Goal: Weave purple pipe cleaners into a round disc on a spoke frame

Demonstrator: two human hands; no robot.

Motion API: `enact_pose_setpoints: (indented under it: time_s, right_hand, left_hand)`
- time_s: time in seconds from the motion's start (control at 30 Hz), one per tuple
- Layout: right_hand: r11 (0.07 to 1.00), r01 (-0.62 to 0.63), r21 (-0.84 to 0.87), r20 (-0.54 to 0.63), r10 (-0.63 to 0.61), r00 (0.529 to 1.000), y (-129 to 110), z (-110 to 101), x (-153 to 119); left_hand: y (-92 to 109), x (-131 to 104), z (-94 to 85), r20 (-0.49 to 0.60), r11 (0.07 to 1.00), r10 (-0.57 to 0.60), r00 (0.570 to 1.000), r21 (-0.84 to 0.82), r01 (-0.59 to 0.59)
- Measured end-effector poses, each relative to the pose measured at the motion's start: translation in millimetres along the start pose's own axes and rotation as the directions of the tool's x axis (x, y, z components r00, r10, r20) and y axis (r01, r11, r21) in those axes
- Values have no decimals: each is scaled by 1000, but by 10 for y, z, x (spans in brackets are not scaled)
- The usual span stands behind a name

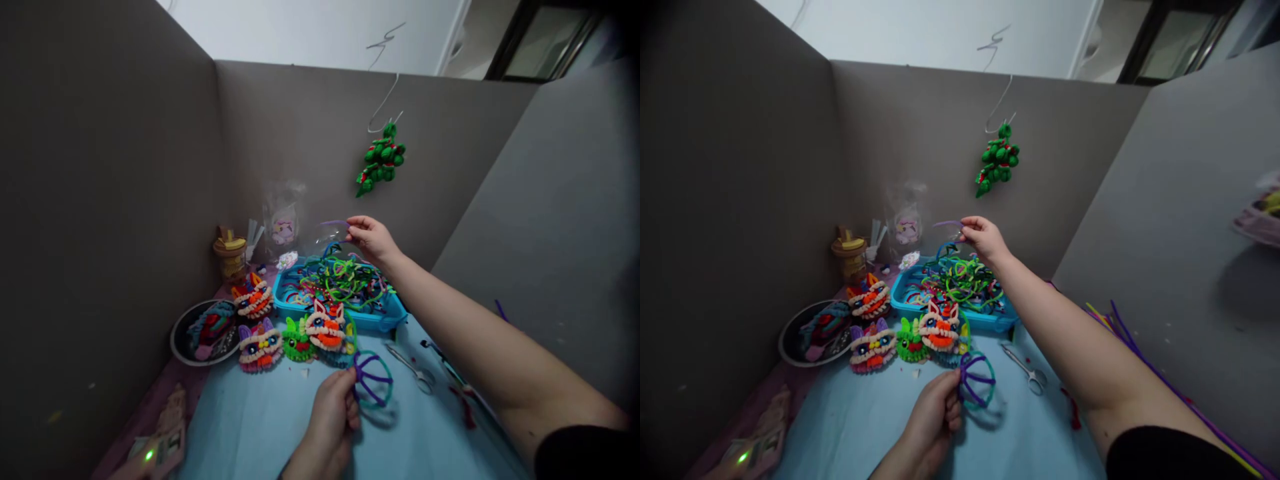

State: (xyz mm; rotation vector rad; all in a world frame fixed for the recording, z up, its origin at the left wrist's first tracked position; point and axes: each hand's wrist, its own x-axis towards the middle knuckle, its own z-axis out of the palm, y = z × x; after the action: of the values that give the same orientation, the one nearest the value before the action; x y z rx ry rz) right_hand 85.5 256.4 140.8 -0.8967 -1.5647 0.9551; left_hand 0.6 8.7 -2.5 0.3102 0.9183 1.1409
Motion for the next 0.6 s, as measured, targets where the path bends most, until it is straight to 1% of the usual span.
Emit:
enact_pose_setpoints:
  time_s: [0.1,0.2,0.3,0.4,0.47,0.5,0.6]
  right_hand:
    - [992,-52,-112,-82,43,996,40,-200,-49]
    - [973,-125,-191,-195,87,977,85,-426,-98]
    - [969,-167,-185,-329,99,939,86,-628,-126]
    - [978,-176,-108,-426,114,897,55,-742,-178]
    - [983,-178,-39,-441,143,886,24,-757,-271]
    - [984,-178,-4,-433,158,887,6,-749,-346]
    - [980,-177,94,-366,199,909,-57,-669,-705]
  left_hand:
    - [13,-16,4,28,1000,9,1000,7,-9]
    - [5,-7,-13,33,1000,13,999,-5,-13]
    - [-1,14,-29,46,999,19,999,-27,-18]
    - [13,26,-25,37,996,50,998,-73,-47]
    - [34,19,-14,-3,990,76,997,-121,-75]
    - [49,8,-7,-34,984,87,996,-151,-91]
    - [109,-49,18,-124,957,142,982,-238,-169]
